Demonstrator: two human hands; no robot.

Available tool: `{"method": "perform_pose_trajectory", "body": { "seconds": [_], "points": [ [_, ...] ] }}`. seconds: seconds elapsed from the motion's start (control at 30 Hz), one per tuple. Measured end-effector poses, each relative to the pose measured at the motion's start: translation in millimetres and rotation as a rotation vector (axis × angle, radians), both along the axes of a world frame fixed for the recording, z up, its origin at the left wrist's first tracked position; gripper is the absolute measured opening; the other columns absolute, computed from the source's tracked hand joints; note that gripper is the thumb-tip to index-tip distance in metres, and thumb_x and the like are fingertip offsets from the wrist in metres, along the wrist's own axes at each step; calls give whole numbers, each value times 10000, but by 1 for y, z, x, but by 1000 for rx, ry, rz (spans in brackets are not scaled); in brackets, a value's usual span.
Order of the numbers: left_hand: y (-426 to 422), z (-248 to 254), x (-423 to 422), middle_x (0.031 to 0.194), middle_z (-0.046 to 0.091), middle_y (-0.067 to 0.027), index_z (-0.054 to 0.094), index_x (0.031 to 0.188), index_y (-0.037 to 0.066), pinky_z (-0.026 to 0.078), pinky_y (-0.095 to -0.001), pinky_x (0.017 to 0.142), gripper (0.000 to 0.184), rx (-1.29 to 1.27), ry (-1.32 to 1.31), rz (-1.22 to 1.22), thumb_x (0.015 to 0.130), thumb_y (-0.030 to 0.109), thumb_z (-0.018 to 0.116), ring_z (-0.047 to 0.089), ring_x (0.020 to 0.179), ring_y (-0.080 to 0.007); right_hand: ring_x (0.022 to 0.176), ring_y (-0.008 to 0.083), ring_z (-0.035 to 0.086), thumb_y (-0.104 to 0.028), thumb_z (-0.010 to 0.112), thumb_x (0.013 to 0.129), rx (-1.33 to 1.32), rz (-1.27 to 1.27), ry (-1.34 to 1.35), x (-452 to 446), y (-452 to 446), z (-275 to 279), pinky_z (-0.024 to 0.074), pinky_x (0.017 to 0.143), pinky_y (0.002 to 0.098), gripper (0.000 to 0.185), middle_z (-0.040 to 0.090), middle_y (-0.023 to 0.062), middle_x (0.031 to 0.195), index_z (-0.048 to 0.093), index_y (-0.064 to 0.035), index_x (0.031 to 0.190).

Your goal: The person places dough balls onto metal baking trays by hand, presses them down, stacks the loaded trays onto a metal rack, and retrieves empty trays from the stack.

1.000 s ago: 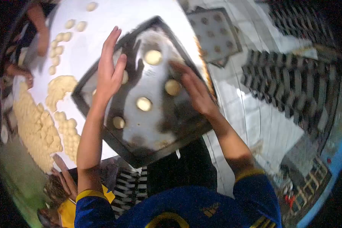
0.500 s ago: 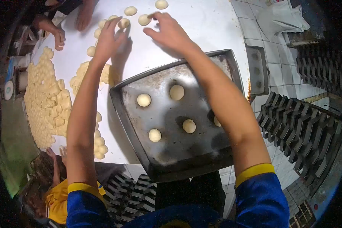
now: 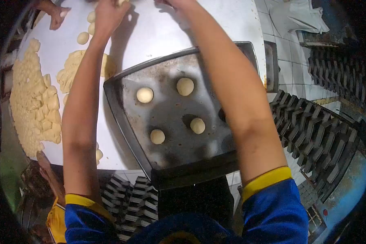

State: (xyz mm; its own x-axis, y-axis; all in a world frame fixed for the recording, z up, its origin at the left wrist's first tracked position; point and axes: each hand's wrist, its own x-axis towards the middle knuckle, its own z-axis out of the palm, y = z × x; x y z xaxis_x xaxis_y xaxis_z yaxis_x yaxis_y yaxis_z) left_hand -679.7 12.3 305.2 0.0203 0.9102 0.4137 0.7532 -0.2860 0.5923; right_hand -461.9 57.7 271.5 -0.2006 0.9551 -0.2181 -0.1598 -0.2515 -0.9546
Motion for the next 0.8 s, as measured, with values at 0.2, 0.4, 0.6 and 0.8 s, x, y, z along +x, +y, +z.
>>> {"method": "perform_pose_trajectory", "body": {
  "seconds": [0.2, 0.4, 0.6, 0.8],
  "points": [
    [-256, 75, 33, 1346, 656, -171, 689, 1296, 34, 587, -419, 1043, 485, -222, -501, -105, 832, -55, 797, 676, 1243, -359, 1257, 263, 707, -352, 685, 1086, -53, 175, 175, 115, -231, 89, 617, 1012, 363, 554, 676, 172, 1447, 590, -11, 1511],
    [-482, 63, 67, 1319, 641, -201, 694, 1243, 29, 552, -469, 1049, 474, -668, -243, -4, 795, -102, 777, 658, 1245, -420, 1225, 235, 727, -77, 860, 951, -330, 403, -396, 174, -457, 81, 608, 1023, 375, 435, 746, 98, 1339, 725, -67, 1365],
    [-543, 30, 95, 1366, 628, -190, 693, 1267, 26, 534, -465, 1043, 415, -650, -75, -13, 872, -79, 764, 613, 1238, -413, 1187, 371, 721, -157, 867, 907, 16, 581, -555, 179, -500, 48, 604, 1012, 430, 466, 701, 170, 1302, 724, -101, 1347],
    [-548, 14, 100, 1422, 609, -189, 683, 1323, 40, 511, -491, 1108, 479, -617, 40, -61, 863, -59, 774, 574, 1309, -430, 1244, 414, 669, -153, 851, 887, 266, 732, -659, 176, -483, 24, 586, 1060, 482, 526, 652, 173, 1344, 688, -118, 1385]
  ]
}}
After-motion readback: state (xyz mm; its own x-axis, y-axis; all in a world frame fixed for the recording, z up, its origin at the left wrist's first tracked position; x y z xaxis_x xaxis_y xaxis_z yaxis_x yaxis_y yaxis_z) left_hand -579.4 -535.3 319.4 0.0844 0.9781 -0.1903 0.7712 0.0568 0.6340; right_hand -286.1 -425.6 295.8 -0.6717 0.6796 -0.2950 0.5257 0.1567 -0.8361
